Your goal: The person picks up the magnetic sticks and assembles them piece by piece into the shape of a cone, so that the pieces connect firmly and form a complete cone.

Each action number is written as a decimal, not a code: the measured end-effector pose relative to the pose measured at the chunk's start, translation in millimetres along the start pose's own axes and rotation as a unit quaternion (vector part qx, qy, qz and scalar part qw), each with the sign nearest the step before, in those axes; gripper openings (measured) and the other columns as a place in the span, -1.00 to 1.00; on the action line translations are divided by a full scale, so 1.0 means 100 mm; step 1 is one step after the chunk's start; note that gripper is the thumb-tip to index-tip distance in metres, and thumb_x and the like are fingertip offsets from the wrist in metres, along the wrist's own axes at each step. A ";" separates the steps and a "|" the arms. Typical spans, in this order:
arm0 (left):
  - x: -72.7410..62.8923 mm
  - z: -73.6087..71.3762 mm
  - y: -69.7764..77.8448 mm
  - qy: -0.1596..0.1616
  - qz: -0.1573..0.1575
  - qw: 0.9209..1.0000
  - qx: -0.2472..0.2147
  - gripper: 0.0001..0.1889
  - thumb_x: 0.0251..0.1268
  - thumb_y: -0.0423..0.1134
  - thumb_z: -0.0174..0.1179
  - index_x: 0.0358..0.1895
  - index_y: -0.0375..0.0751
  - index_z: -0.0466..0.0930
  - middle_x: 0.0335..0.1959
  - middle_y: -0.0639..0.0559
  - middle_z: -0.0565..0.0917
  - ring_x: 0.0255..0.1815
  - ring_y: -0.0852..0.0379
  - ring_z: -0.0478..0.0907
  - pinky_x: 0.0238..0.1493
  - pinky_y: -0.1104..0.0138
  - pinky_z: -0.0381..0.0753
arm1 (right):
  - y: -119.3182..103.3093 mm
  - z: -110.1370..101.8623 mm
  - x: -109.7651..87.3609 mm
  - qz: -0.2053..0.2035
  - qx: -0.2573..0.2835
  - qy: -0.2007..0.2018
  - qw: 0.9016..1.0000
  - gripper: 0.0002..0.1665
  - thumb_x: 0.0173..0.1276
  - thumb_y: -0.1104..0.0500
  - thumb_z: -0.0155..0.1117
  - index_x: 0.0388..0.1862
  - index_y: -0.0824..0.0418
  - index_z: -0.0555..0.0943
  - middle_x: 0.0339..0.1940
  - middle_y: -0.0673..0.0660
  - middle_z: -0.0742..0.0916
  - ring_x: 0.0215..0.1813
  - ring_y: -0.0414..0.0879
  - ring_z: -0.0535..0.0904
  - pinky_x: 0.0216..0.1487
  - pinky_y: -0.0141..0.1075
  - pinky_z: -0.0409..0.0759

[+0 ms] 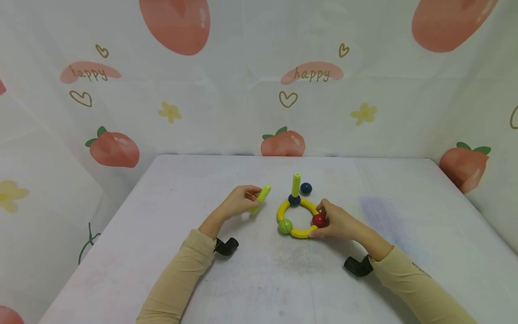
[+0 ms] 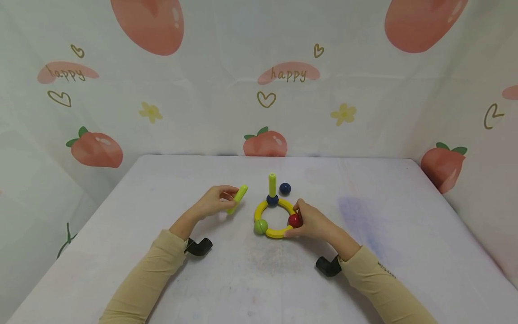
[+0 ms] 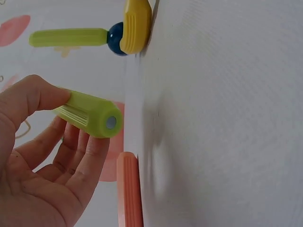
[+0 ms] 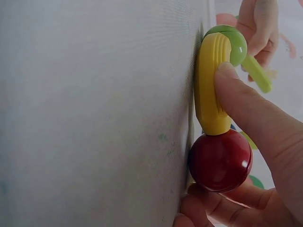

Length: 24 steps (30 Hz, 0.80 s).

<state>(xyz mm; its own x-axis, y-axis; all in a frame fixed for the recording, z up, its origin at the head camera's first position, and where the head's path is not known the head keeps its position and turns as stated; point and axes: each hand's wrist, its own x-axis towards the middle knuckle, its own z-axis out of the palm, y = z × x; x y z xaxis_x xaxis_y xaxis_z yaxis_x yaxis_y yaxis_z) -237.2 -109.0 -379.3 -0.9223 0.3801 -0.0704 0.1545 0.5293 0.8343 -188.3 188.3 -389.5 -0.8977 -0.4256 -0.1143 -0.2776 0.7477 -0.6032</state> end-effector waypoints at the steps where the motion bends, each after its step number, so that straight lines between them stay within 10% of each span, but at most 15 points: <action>1: 0.00 0.00 0.00 0.000 0.001 1.000 -0.002 -0.55 0.12 -0.39 0.18 0.14 -0.33 0.48 -0.04 -0.18 0.60 -0.09 0.03 0.55 -0.14 0.39 0.52 | 0.00 0.00 0.00 -0.001 -0.001 0.001 1.000 -0.19 -0.04 -0.04 0.51 -0.01 0.39 0.30 -0.22 0.21 0.61 -0.24 -0.09 0.51 -0.18 -0.26 0.59; 9: -0.02 0.05 0.02 0.000 0.018 1.000 -0.014 -0.58 0.15 -0.37 0.21 0.12 -0.30 0.46 0.04 -0.19 0.59 0.01 -0.03 0.58 0.12 0.21 0.50 | 0.00 0.01 0.00 -0.004 -0.001 0.002 1.000 -0.20 -0.03 -0.04 0.51 -0.02 0.38 0.30 -0.24 0.20 0.61 -0.25 -0.09 0.51 -0.19 -0.26 0.59; 24: -0.02 0.17 0.11 0.001 0.049 0.997 -0.060 -0.57 0.09 -0.37 0.31 0.05 -0.36 0.47 -0.03 -0.24 0.59 -0.08 0.01 0.61 -0.07 0.31 0.63 | -0.02 0.01 -0.01 -0.015 -0.010 0.008 1.000 -0.22 -0.03 -0.04 0.51 -0.05 0.39 0.30 -0.25 0.20 0.61 -0.27 -0.10 0.51 -0.24 -0.30 0.55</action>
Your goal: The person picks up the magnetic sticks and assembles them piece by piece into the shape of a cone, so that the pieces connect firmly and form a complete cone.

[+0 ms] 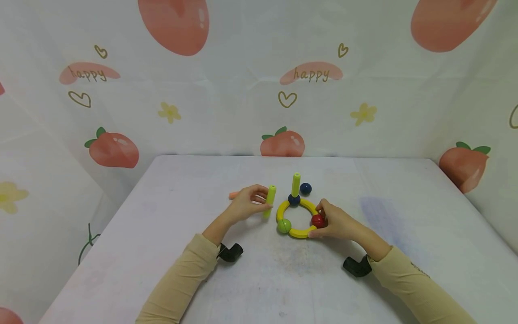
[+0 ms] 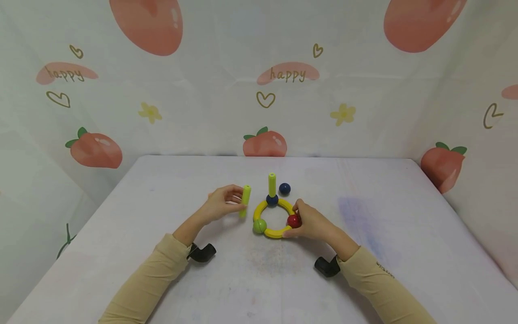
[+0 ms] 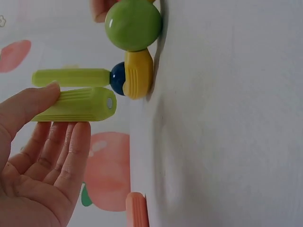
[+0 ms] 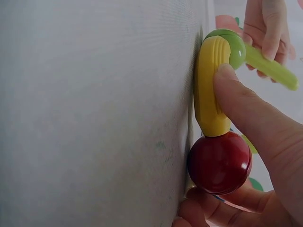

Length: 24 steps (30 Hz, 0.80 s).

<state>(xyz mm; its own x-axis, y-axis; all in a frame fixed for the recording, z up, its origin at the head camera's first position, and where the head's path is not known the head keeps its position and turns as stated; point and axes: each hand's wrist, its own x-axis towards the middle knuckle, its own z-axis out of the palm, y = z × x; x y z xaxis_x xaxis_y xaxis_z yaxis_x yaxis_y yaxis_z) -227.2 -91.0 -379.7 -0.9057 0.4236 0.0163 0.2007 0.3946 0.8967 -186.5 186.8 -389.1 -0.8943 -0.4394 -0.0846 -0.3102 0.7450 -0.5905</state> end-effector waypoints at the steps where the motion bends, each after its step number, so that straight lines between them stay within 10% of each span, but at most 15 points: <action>1: 0.00 0.01 0.01 -0.001 -0.002 1.000 -0.002 -0.58 0.08 -0.36 0.32 0.04 -0.35 0.47 -0.04 -0.23 0.59 -0.08 0.02 0.61 -0.08 0.32 0.63 | 0.00 0.00 0.00 0.001 -0.001 0.000 1.000 -0.22 -0.03 -0.04 0.51 -0.05 0.38 0.30 -0.25 0.20 0.61 -0.27 -0.10 0.51 -0.25 -0.30 0.54; 24: -0.07 0.22 0.22 -0.043 0.043 0.997 -0.050 -0.62 0.03 -0.47 0.31 -0.06 -0.41 0.43 -0.10 -0.28 0.57 -0.15 0.08 0.61 -0.11 0.35 0.65 | 0.00 0.00 0.00 -0.001 -0.002 -0.003 1.000 -0.20 -0.03 -0.05 0.51 -0.04 0.39 0.30 -0.25 0.20 0.61 -0.28 -0.11 0.51 -0.26 -0.32 0.55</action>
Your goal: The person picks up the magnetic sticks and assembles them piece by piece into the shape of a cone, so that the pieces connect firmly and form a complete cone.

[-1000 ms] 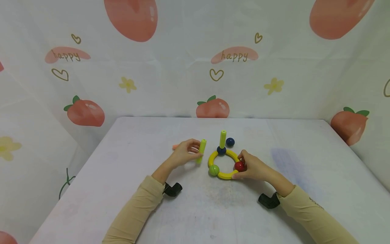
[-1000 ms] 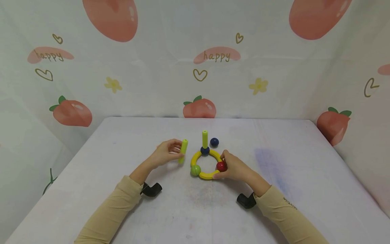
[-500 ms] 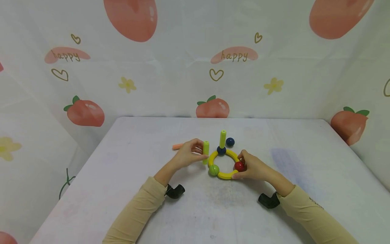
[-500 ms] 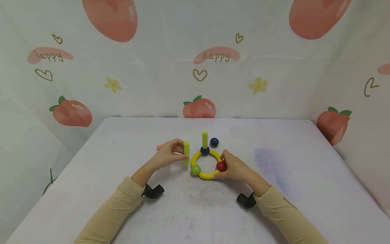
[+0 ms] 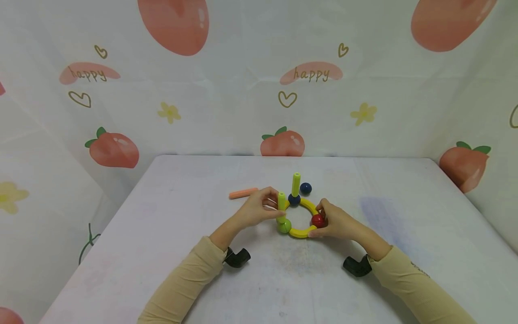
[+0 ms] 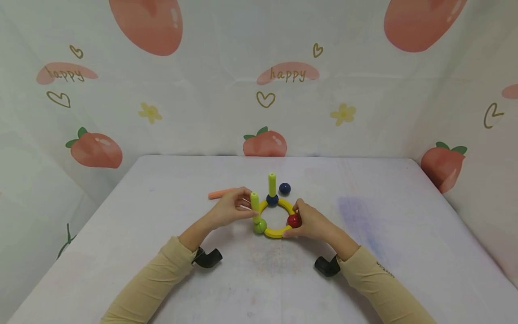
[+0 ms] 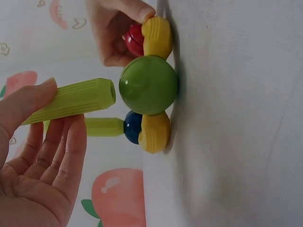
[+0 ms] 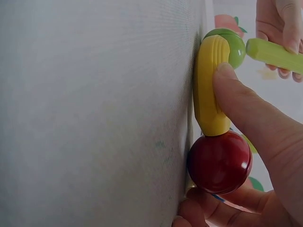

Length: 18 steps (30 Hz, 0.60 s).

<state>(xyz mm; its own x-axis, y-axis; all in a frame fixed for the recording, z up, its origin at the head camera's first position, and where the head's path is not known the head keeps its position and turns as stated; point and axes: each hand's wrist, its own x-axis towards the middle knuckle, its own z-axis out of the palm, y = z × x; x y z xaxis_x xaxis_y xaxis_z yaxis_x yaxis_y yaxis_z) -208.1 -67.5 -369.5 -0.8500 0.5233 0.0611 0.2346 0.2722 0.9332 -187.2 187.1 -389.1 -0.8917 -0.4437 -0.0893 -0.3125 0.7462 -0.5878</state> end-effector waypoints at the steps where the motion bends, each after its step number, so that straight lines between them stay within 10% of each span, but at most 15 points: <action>1: 0.00 0.01 0.00 -0.002 -0.001 1.000 0.000 -0.62 0.03 -0.47 0.31 -0.06 -0.42 0.43 -0.09 -0.28 0.57 -0.15 0.08 0.61 -0.11 0.35 0.65 | 0.00 0.00 0.00 -0.001 0.000 0.000 1.000 -0.20 -0.03 -0.05 0.51 -0.04 0.40 0.30 -0.25 0.20 0.61 -0.28 -0.11 0.50 -0.27 -0.32 0.55; 18: 0.01 0.03 -0.01 -0.011 0.004 1.000 -0.001 -0.62 0.04 -0.45 0.31 -0.04 -0.39 0.45 -0.09 -0.26 0.57 -0.14 0.10 0.61 -0.10 0.36 0.64 | 0.06 -0.06 0.00 -0.007 0.018 -0.030 0.999 -0.25 0.07 -0.03 0.44 0.04 0.37 0.30 -0.18 0.24 0.63 -0.26 -0.11 0.55 -0.19 -0.25 0.59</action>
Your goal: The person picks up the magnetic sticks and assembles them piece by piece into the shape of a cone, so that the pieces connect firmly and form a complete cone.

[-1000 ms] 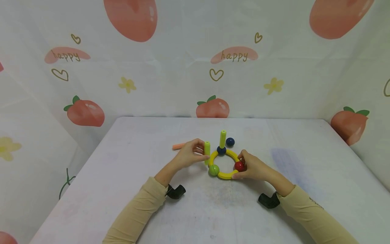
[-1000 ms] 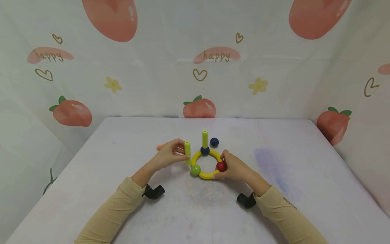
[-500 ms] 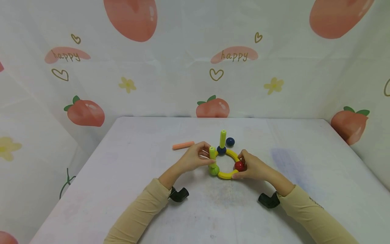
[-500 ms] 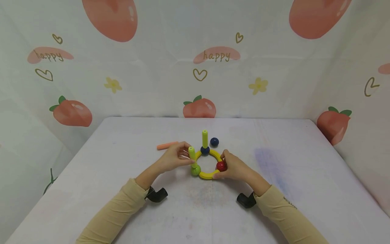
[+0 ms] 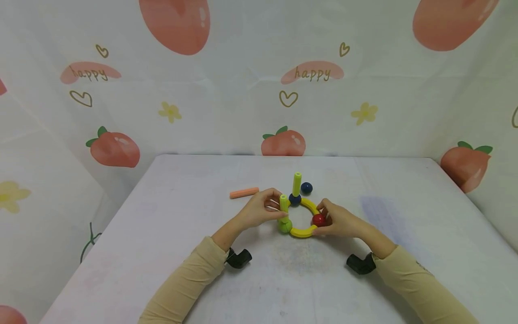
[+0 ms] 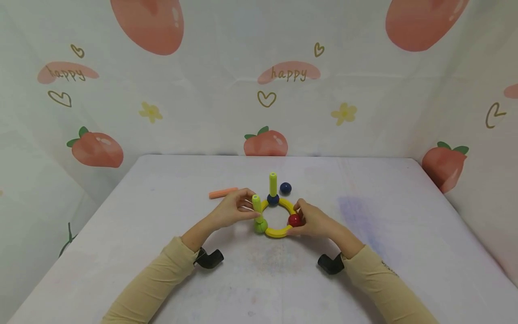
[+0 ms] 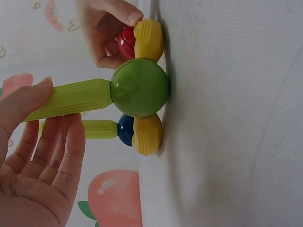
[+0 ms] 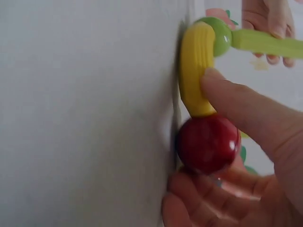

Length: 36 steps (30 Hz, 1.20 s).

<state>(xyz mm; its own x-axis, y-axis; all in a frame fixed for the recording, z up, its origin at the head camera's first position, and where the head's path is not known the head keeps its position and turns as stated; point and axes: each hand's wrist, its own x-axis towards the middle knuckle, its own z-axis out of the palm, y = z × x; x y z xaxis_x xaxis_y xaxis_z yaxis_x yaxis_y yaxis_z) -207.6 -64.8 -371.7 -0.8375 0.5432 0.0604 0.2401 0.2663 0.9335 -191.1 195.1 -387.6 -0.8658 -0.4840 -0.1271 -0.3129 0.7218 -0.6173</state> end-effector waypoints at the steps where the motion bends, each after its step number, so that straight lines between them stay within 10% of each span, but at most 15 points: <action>1: 0.00 0.00 0.00 0.000 0.000 1.000 0.001 -0.62 0.05 -0.44 0.32 -0.04 -0.38 0.45 -0.09 -0.26 0.57 -0.14 0.10 0.61 -0.10 0.36 0.64 | 0.01 -0.01 -0.01 -0.002 0.002 -0.005 1.000 -0.27 0.09 -0.02 0.43 0.06 0.35 0.31 -0.17 0.24 0.63 -0.26 -0.11 0.57 -0.18 -0.24 0.60; 21: 0.02 -0.13 -0.06 0.045 0.003 0.996 0.073 -0.60 0.11 -0.31 0.31 0.05 -0.26 0.49 -0.08 -0.17 0.61 -0.09 0.00 0.60 -0.04 0.31 0.62 | 0.05 -0.07 -0.08 -0.107 0.067 -0.093 0.988 -0.66 0.21 0.17 0.31 -0.05 0.29 0.56 -0.43 0.01 0.64 -0.36 -0.34 0.52 -0.24 -0.46 0.55; 36: 0.10 -0.16 -0.10 0.063 0.030 0.995 0.071 -0.59 0.13 -0.36 0.28 0.08 -0.30 0.48 -0.08 -0.23 0.62 -0.06 -0.07 0.61 -0.02 0.30 0.62 | 0.11 -0.08 0.02 -0.070 0.010 -0.032 0.997 -0.55 0.25 0.18 0.27 0.12 0.25 0.51 -0.10 0.18 0.57 -0.20 -0.11 0.53 -0.17 -0.45 0.53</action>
<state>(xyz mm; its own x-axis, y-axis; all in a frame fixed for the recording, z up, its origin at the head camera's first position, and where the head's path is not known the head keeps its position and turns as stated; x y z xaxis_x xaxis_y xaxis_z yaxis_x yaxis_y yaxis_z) -226.4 -74.7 -374.4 -0.8717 0.4608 0.1670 0.3517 0.3508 0.8679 -199.7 206.3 -388.4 -0.7870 -0.6107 -0.0874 -0.4208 0.6349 -0.6479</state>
